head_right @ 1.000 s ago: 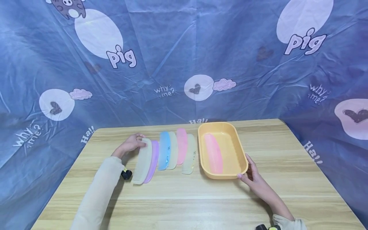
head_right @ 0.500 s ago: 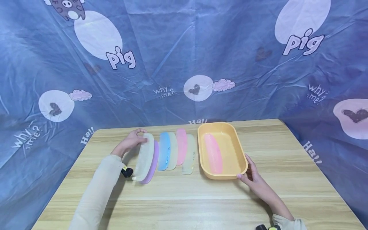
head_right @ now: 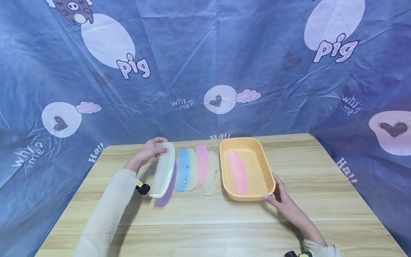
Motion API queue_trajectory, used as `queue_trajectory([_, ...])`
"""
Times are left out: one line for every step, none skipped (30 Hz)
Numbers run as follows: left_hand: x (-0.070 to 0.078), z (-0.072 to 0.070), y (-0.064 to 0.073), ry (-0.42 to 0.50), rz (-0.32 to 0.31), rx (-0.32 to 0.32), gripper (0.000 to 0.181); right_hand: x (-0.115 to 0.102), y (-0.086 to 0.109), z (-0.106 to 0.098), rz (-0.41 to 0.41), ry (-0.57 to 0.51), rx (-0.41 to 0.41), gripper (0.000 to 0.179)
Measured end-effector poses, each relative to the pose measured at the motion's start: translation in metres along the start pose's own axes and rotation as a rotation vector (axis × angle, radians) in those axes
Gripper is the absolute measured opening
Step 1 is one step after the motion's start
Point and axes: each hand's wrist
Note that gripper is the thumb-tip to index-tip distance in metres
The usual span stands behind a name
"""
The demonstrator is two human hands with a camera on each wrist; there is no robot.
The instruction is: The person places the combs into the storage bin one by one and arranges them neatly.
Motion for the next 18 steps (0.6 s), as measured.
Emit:
queue_trajectory([0.002,0.000,-0.001,0.004,0.001,0.001,0.049,0.000,0.000,0.000,-0.001,-0.002,-0.002,0.081])
queue_trajectory([0.004,0.001,-0.002,0.006,0.001,0.000,0.049,0.000,0.000,0.000,-0.002,-0.002,-0.002,0.081])
queue_trajectory([0.005,0.001,-0.003,0.014,0.000,-0.002,0.049,0.000,0.000,0.000,-0.002,-0.001,-0.002,0.081])
queue_trajectory([0.006,0.001,-0.004,0.017,0.001,-0.004,0.049,0.000,0.000,0.000,-0.003,-0.002,-0.002,0.081])
queue_trajectory([0.007,0.001,-0.005,0.018,0.002,-0.007,0.049,0.000,0.000,0.000,-0.004,-0.001,-0.001,0.081])
queue_trajectory([0.008,0.001,-0.007,0.022,0.003,-0.007,0.049,0.000,-0.001,0.000,-0.005,0.000,-0.001,0.081])
queue_trajectory([0.009,0.001,-0.008,0.025,0.004,-0.004,0.048,0.000,-0.001,0.001,-0.006,0.002,0.000,0.081])
queue_trajectory([0.011,0.001,-0.010,0.029,0.005,0.000,0.048,0.000,-0.001,0.001,-0.006,0.004,0.000,0.082])
queue_trajectory([0.012,0.001,-0.012,0.037,0.007,0.003,0.047,0.001,-0.001,0.001,-0.006,0.004,0.000,0.082])
queue_trajectory([0.014,0.001,-0.013,0.042,0.012,0.007,0.047,0.001,-0.002,0.001,-0.005,0.005,0.001,0.082])
queue_trajectory([0.015,0.001,-0.015,0.047,0.017,0.008,0.046,0.001,-0.002,0.002,-0.004,0.007,0.003,0.082])
queue_trajectory([0.016,0.002,-0.017,0.060,0.021,0.011,0.046,0.001,-0.002,0.002,-0.002,0.008,0.005,0.082])
queue_trajectory([0.017,0.003,-0.019,0.067,0.025,0.013,0.045,0.001,-0.002,0.002,0.001,0.010,0.006,0.082])
queue_trajectory([0.018,0.003,-0.020,0.075,0.028,0.014,0.045,0.000,-0.003,0.002,0.002,0.012,0.008,0.082])
queue_trajectory([0.018,0.004,-0.022,0.078,0.030,0.015,0.044,0.000,-0.003,0.003,0.004,0.013,0.012,0.082])
queue_trajectory([0.019,0.005,-0.024,0.085,0.031,0.016,0.044,0.000,-0.003,0.003,0.005,0.015,0.014,0.082])
queue_trajectory([0.019,0.006,-0.025,0.092,0.031,0.015,0.044,0.000,-0.003,0.004,0.005,0.016,0.017,0.082])
queue_trajectory([0.019,0.007,-0.026,0.101,0.031,0.016,0.043,0.000,-0.003,0.004,0.005,0.016,0.018,0.081])
Point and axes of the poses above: each hand's wrist, its own y-axis away from the middle knuckle, its own z-axis out of the palm, x = y × z, and after that the axes turned 9 degrees about z, right-handed
